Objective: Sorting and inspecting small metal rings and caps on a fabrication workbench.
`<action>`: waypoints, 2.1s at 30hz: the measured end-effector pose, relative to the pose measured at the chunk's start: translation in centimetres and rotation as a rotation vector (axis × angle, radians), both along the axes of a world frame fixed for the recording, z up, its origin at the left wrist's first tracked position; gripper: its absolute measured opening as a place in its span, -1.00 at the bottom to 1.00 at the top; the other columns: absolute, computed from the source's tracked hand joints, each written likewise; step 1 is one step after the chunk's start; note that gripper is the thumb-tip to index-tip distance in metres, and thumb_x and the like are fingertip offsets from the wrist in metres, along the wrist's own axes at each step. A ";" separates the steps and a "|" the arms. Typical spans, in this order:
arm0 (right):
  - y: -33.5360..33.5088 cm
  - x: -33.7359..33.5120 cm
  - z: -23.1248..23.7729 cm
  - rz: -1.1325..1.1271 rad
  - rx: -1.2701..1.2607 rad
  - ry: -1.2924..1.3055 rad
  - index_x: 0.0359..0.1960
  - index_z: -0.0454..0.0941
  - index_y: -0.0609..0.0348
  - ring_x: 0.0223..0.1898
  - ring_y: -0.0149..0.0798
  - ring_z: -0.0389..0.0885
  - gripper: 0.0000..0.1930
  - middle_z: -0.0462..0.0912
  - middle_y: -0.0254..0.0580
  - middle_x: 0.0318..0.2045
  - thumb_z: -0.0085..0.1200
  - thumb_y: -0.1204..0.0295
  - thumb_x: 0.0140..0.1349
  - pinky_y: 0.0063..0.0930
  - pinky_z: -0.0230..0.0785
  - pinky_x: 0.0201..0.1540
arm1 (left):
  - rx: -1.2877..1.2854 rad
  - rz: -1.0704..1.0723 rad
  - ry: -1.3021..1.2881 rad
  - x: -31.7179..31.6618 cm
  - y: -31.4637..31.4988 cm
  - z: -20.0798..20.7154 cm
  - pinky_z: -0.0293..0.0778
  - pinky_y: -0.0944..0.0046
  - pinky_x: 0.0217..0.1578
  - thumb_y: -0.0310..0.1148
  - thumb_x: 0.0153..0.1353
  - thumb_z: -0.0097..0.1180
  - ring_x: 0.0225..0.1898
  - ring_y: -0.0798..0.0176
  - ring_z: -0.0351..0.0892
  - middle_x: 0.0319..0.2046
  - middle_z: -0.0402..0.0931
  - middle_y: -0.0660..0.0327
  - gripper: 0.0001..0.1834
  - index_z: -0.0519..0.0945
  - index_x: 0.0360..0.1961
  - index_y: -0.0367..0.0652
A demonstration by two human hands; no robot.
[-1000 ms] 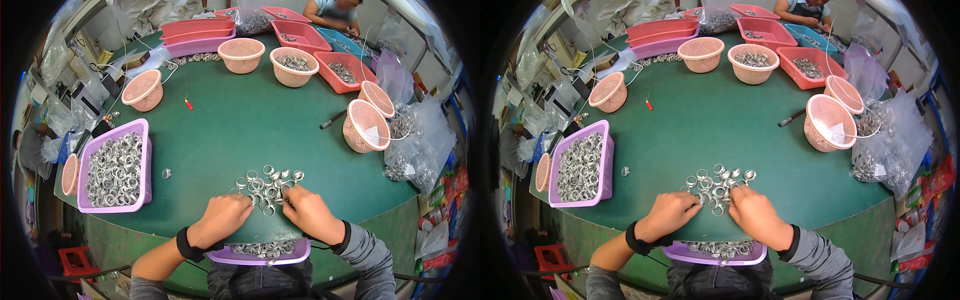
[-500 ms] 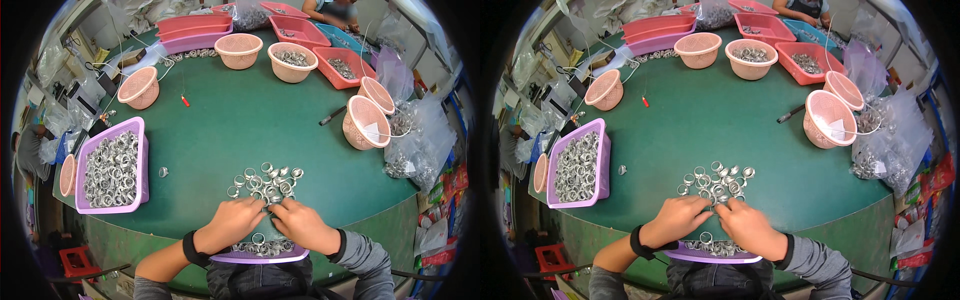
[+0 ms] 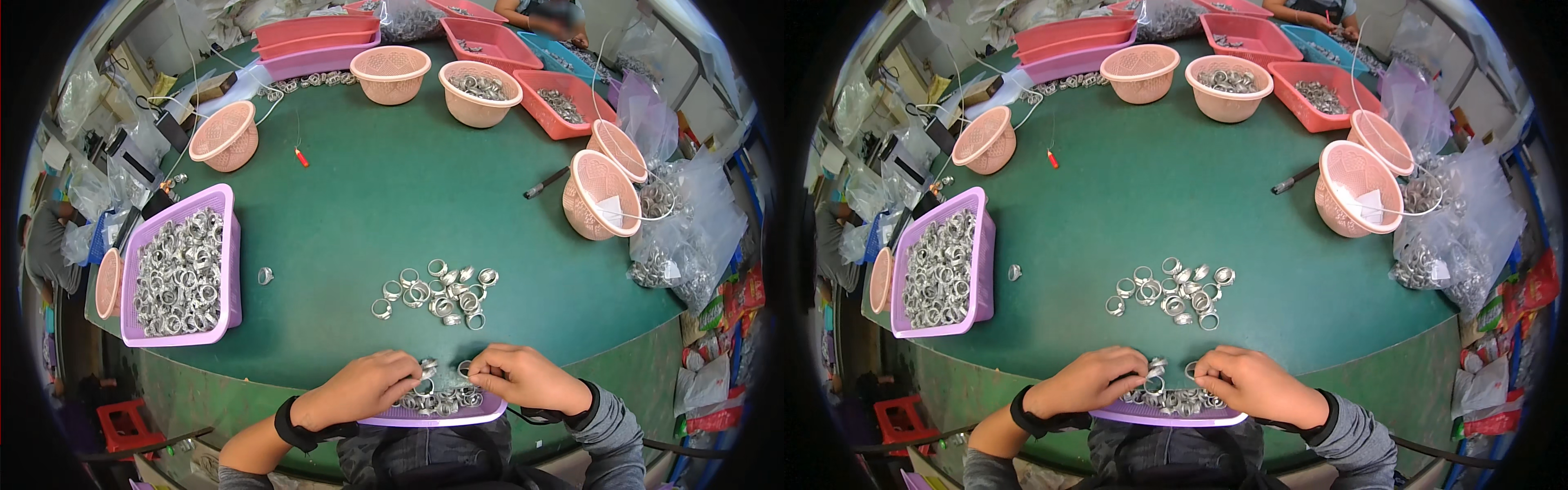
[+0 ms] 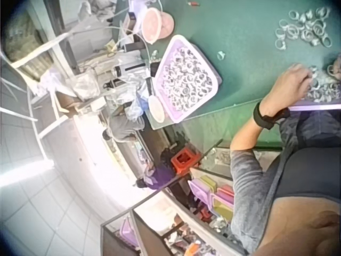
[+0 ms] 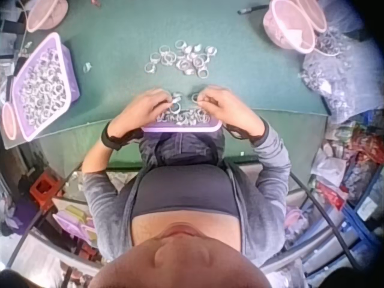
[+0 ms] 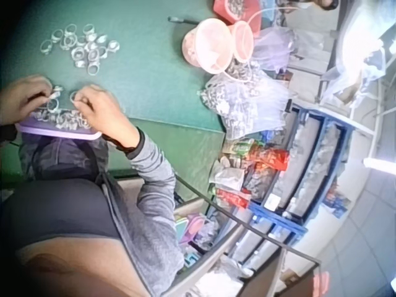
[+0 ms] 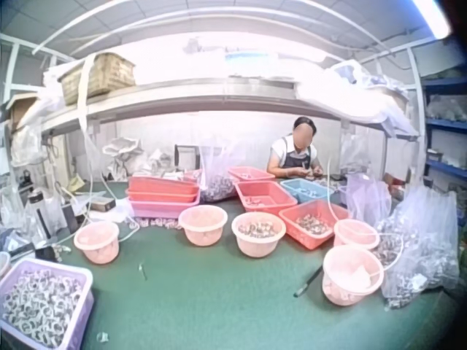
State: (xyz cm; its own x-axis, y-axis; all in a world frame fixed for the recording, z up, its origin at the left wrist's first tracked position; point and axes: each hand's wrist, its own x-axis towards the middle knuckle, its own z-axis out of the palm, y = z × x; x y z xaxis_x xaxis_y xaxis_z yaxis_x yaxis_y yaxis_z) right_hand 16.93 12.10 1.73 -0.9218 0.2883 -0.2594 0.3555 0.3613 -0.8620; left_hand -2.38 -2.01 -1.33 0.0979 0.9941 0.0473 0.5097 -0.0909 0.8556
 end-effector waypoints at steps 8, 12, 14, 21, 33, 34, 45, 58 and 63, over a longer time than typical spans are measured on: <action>-0.6 0.1 -0.3 -0.002 0.011 -0.001 -0.43 0.43 0.20 -0.52 -0.24 0.45 -0.91 0.45 -0.21 -0.55 0.02 0.46 0.07 -0.43 0.29 -0.46 | -0.300 0.332 -0.301 -0.5 0.2 0.2 0.37 0.46 -0.44 -0.51 0.14 -0.08 -0.48 0.45 0.45 -0.42 0.53 0.18 -0.87 0.33 -0.28 -0.29; -0.8 0.2 -0.2 -0.002 0.020 -0.004 -0.43 0.43 0.20 -0.52 -0.24 0.45 -0.92 0.45 -0.21 -0.55 0.02 0.47 0.07 -0.43 0.29 -0.47 | -0.233 0.171 -0.226 0.3 -0.5 -0.1 0.37 0.37 -0.42 -0.47 0.10 -0.01 -0.44 0.31 0.47 -0.46 0.48 0.17 -0.87 0.38 -0.33 -0.25; -0.9 0.3 -0.3 -0.004 0.013 0.015 -0.44 0.43 0.20 -0.53 -0.25 0.45 -0.92 0.45 -0.21 -0.54 0.02 0.48 0.07 -0.44 0.29 -0.48 | -0.141 0.082 -0.115 0.5 -1.0 -0.7 0.39 0.29 -0.41 -0.44 0.08 0.01 -0.45 0.20 0.48 -0.51 0.45 0.16 -0.88 0.40 -0.36 -0.23; -1.0 0.6 -0.4 -0.004 0.011 0.006 -0.44 0.43 0.21 -0.55 -0.26 0.44 -0.92 0.45 -0.21 -0.54 0.02 0.47 0.07 -0.45 0.28 -0.49 | -0.104 -0.010 -0.210 0.1 -1.8 -1.1 0.34 0.26 -0.42 -0.37 0.08 0.03 -0.45 0.19 0.44 -0.52 0.44 0.19 -0.88 0.46 -0.36 -0.16; -0.4 -3.1 -0.5 -0.099 0.511 0.073 -0.27 0.33 0.21 -0.49 0.02 0.49 -0.79 0.49 -0.01 -0.48 -0.01 0.44 0.06 -0.19 0.35 -0.48 | 0.061 0.280 0.291 0.2 0.0 1.4 0.33 0.30 -0.58 -0.30 -0.07 0.21 -0.58 0.20 0.42 -0.59 0.37 0.23 -0.75 0.44 -0.41 -0.17; -0.3 -3.4 -1.0 -0.100 0.514 0.077 -0.27 0.33 0.21 -0.49 0.02 0.49 -0.79 0.49 -0.01 -0.48 -0.01 0.44 0.06 -0.19 0.35 -0.48 | 0.066 0.280 0.295 0.3 0.3 0.7 0.33 0.30 -0.58 -0.30 -0.07 0.21 -0.58 0.20 0.42 -0.59 0.37 0.23 -0.75 0.44 -0.41 -0.17; -0.9 -2.6 -0.8 -0.122 0.579 0.124 -0.38 0.34 0.23 -0.52 -0.04 0.47 -0.82 0.45 -0.08 -0.53 0.06 0.49 -0.01 -0.28 0.32 -0.49 | -0.030 -0.038 0.142 1.3 -0.2 0.6 0.36 0.30 -0.52 -0.27 -0.06 0.18 -0.52 0.20 0.43 -0.55 0.38 0.24 -0.75 0.47 -0.36 -0.13; -0.6 0.2 -0.9 -0.061 0.397 0.030 -0.34 0.32 0.23 -0.38 -0.01 0.49 -0.71 0.44 -0.03 -0.43 0.09 0.32 0.00 -0.26 0.34 -0.42 | -0.042 -0.029 0.229 1.8 1.4 1.5 0.35 0.26 -0.54 -0.21 -0.04 0.17 -0.54 0.18 0.45 -0.60 0.40 0.25 -0.71 0.47 -0.31 -0.11; 0.2 -2.1 -2.7 -0.323 0.766 -0.063 -0.39 0.35 0.31 -0.45 -0.03 0.48 -0.66 0.44 -0.01 -0.44 0.15 0.29 -0.06 -0.26 0.33 -0.43 | 0.155 0.333 0.503 1.4 6.6 0.3 0.38 0.17 -0.52 -0.27 -0.01 0.11 -0.50 0.11 0.48 -0.57 0.43 0.16 -0.76 0.49 -0.37 -0.20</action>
